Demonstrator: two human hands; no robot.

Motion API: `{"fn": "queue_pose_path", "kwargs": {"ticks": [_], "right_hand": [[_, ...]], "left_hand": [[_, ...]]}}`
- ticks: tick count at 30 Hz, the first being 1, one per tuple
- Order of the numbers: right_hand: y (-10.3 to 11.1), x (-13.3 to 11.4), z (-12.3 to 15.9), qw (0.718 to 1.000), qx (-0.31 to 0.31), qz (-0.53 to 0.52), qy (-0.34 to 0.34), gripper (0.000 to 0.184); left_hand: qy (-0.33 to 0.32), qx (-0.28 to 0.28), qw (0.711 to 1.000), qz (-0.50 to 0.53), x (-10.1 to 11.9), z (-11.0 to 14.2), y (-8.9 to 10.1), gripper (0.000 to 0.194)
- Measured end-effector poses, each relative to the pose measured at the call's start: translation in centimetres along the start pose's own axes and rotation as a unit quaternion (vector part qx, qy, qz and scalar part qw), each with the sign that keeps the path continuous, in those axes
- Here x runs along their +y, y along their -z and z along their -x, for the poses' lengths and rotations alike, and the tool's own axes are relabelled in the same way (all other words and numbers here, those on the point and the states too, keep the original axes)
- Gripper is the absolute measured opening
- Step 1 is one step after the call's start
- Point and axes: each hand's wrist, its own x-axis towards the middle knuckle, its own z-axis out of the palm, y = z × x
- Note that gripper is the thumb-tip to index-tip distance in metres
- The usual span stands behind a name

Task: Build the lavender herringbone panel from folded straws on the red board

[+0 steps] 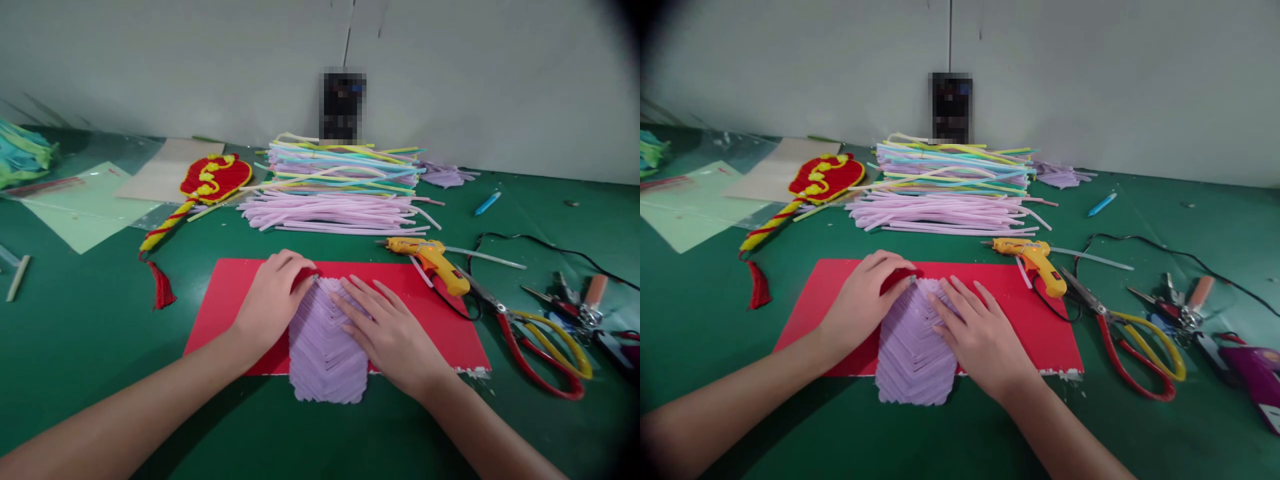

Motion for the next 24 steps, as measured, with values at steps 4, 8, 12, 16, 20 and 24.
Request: {"fn": "queue_pose_path", "kwargs": {"ticks": [4,8,12,16,20,24], "right_hand": [[-0.1,0.0,0.0,1.000,0.008,-0.008,0.001,0.033],[-0.2,0.1,0.0,1.000,0.001,-0.006,0.001,0.035],[-0.3,0.1,0.0,1.000,-0.002,-0.008,-0.001,0.038],[-0.3,0.1,0.0,1.000,-0.004,-0.010,-0.007,0.038],[-0.2,0.1,-0.1,0.999,-0.012,-0.029,-0.033,0.044],[0.0,0.5,0.0,0.995,0.003,-0.057,-0.078,0.048]], "left_hand": [[-0.128,-0.015,0.982,-0.136,2.1,3.2,-0.2,0.040],[-0.146,-0.076,0.967,-0.193,2.9,5.1,-0.9,0.061],[-0.134,-0.100,0.966,-0.197,2.4,4.9,-1.4,0.068],[-0.124,-0.113,0.968,-0.185,2.2,4.8,-1.5,0.068],[-0.115,-0.118,0.970,-0.181,2.2,4.9,-1.5,0.070],[-0.112,-0.122,0.971,-0.173,2.3,4.9,-1.4,0.070]]}}
